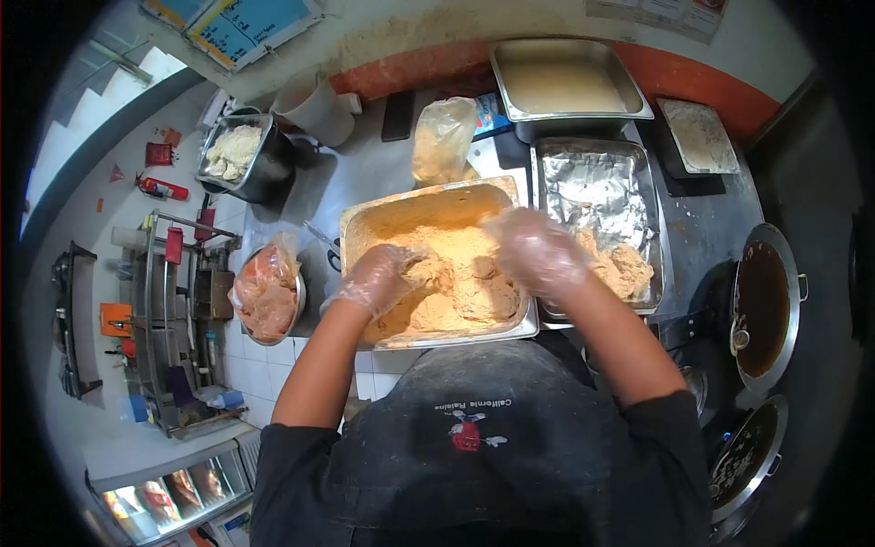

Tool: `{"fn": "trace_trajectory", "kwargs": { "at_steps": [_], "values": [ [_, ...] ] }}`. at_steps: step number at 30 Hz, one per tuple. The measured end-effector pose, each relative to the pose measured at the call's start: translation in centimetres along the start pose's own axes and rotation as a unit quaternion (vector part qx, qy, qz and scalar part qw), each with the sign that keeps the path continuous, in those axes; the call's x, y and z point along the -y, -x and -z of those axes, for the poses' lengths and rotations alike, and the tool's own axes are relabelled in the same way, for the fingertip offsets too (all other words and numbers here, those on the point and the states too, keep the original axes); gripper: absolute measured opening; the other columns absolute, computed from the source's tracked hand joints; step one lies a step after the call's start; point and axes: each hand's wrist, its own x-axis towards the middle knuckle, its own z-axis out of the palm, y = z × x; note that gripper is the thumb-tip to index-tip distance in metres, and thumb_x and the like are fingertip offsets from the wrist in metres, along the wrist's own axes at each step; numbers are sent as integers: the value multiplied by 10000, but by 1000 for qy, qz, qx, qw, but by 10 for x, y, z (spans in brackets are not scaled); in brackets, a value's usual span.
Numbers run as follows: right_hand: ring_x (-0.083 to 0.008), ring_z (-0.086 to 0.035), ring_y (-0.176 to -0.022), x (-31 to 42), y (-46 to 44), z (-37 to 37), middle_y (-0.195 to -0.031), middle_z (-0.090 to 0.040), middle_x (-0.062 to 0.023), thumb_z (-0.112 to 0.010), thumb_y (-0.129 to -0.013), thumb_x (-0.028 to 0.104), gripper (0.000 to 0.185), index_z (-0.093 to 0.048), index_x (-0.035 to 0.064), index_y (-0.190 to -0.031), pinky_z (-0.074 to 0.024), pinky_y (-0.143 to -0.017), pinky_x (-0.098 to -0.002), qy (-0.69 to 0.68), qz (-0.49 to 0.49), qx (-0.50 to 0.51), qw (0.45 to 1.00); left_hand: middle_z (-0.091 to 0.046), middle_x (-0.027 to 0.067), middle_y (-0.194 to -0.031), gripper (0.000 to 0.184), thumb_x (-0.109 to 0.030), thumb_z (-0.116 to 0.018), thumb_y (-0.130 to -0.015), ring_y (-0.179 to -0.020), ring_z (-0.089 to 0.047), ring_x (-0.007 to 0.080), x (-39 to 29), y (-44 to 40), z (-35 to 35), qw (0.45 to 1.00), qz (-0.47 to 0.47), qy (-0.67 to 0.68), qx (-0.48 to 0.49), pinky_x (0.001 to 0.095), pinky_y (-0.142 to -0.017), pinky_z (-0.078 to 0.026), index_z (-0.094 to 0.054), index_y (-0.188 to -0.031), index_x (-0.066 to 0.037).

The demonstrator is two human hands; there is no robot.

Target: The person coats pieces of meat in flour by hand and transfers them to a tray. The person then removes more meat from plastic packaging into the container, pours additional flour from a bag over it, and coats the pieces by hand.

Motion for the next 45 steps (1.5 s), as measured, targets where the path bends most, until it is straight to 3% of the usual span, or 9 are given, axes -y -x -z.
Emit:
{"fn": "trace_trajectory", "kwargs": {
  "at_steps": [4, 12, 23, 26, 28, 30, 32, 36, 45],
  "values": [
    [-325, -744, -1106, 35, -80, -61, -1157, -759, -215, -726, -921, 166, 413, -688, 27, -1308, -595, -965, -424, 118, 7, 338, 934, -756, 173, -1081, 406, -223, -814, -886, -1006, -728, 358, 16, 18, -6, 980, -42, -183, -68, 468, -884, -584, -761, -1285, -162],
    [-332, -748, -1099, 41, -99, -97, -1162, -761, -222, -759, -918, 221, 423, -677, 11, -1275, -603, -885, -437, 146, 72, 388, 907, -700, 188, -900, 401, -230, -801, -868, -860, -707, 374, 47, 45, -34, 971, -58, -73, -220, 506, -766, -576, -766, -1255, -133],
    [-343, -752, -1040, 25, -27, -22, -1144, -736, -221, -715, -949, 145, 330, -713, 20, -1255, -608, -897, -408, -46, 45, 4, 998, -744, 223, -1019, 382, -274, -818, -881, -954, -721, 404, 25, 34, -18, 980, -44, -102, -168, 504, -879, -583, -780, -1219, -102],
    [-356, -746, -998, -30, 11, -10, -1143, -759, -230, -674, -990, 184, 240, -726, 50, -1182, -596, -896, -447, -548, -97, -127, 821, -757, 214, -1023, 359, -277, -827, -895, -945, -726, 405, -12, 30, 6, 979, -54, -64, -188, 492, -885, -587, -781, -1203, -100],
    [-338, -746, -921, -85, 44, 5, -1140, -765, -221, -641, -1026, 234, 268, -727, 43, -1193, -600, -875, -440, -136, -84, -214, 964, -765, 202, -1016, 355, -271, -836, -902, -937, -728, 407, -38, 18, 23, 969, -112, -61, -210, 485, -887, -588, -772, -1207, -101],
    [-350, -756, -922, -122, 60, 23, -1155, -763, -224, -707, -987, 248, 292, -728, 43, -1195, -609, -883, -428, -330, -443, -163, 818, -765, 179, -1035, 363, -246, -841, -905, -984, -726, 394, -49, -5, 25, 953, -203, -8, -223, 483, -902, -582, -751, -1231, -112],
    [-345, -764, -976, -194, 90, -18, -1073, -760, -224, -672, -1009, 300, 335, -735, 38, -1209, -613, -862, -451, 154, -304, -75, 937, -763, 169, -1044, 372, -232, -844, -906, -1013, -724, 387, -91, -23, 29, 949, -230, 14, -215, 483, -915, -580, -742, -1246, -119],
    [-384, -761, -1044, -225, 117, -48, -1145, -759, -241, -620, -1024, 341, 356, -761, 40, -1150, -614, -880, -493, 110, -400, 84, 906, -752, 197, -1041, 291, -291, -805, -941, -971, -710, 398, -163, -69, 9, 946, -268, 42, -179, 504, -868, -568, -784, -1161, -103],
    [-427, -696, -1128, -153, 124, -37, -1178, -732, -256, -743, -864, 162, 422, -735, 25, -1263, -567, -996, -501, 27, -289, -76, 954, -755, 218, -1137, 683, -325, -843, -904, -1099, -727, 396, -179, -75, -30, 954, -271, 4, -127, 478, -1002, -575, -576, -1480, -72]
  ]
}}
